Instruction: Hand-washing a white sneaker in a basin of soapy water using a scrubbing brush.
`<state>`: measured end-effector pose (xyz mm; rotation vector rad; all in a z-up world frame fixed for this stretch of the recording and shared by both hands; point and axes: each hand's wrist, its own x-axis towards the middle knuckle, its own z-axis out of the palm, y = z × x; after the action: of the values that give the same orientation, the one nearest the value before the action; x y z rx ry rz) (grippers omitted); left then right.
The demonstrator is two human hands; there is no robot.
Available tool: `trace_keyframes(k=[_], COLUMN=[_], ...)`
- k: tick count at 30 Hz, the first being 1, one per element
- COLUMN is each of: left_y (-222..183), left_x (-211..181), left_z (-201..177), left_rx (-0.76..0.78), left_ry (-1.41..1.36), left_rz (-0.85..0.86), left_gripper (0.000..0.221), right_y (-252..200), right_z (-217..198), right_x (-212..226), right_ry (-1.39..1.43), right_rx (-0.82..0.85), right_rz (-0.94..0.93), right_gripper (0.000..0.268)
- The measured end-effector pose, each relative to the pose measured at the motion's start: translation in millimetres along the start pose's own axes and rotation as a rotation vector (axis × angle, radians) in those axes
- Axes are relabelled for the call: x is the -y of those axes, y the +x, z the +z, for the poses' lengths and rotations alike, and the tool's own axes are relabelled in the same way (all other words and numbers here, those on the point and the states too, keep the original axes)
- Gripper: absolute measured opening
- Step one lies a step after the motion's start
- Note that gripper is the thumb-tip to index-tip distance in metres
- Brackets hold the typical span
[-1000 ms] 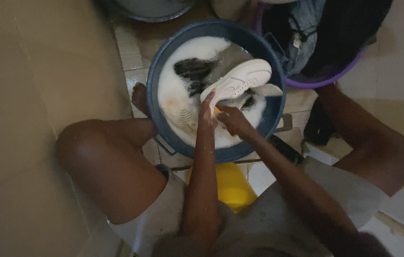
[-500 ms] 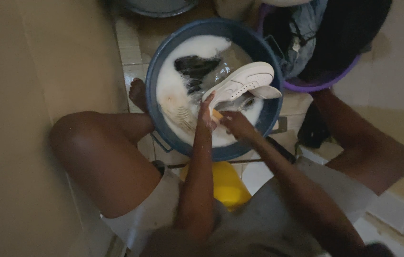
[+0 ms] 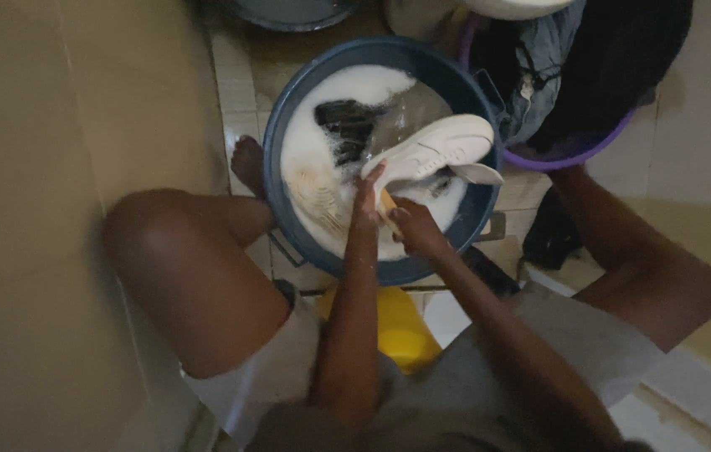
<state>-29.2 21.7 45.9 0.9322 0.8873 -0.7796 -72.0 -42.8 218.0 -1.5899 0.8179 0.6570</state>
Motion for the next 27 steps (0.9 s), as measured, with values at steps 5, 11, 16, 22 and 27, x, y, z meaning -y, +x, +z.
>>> trace_keyframes(k=[5,11,16,22,27], left_y=[-68,-22,-93,-31,-48], left_x=[-56,-40,-75,-30,-31], left_z=[5,10,55,42,50], left_rx=[0.007,-0.069,-0.208,-0.311,-0.321], left_ry=[0.066,-0.175,-0.133,-0.083,-0.16], left_rz=[-0.135,-0.024,0.036,0.03,0.04], left_gripper=[0.081,0.075,0.123,0.126,0.112], right_y=[36,-22,24,4,6], right_z=[-14,-10,-1,-22,-30], right_x=[-35,-19,-26,-40,-45], right_ry=[0.068,-0.305,-0.917,-1.163,-1.319], right_rx=[-0.002,-0.051,-0.293,-0.16,-0.221], right_rz=[0.017,-0.004,-0.073,-0.137,-0.035], right_gripper=[0.046,0.055,0.061,0.068,0.067])
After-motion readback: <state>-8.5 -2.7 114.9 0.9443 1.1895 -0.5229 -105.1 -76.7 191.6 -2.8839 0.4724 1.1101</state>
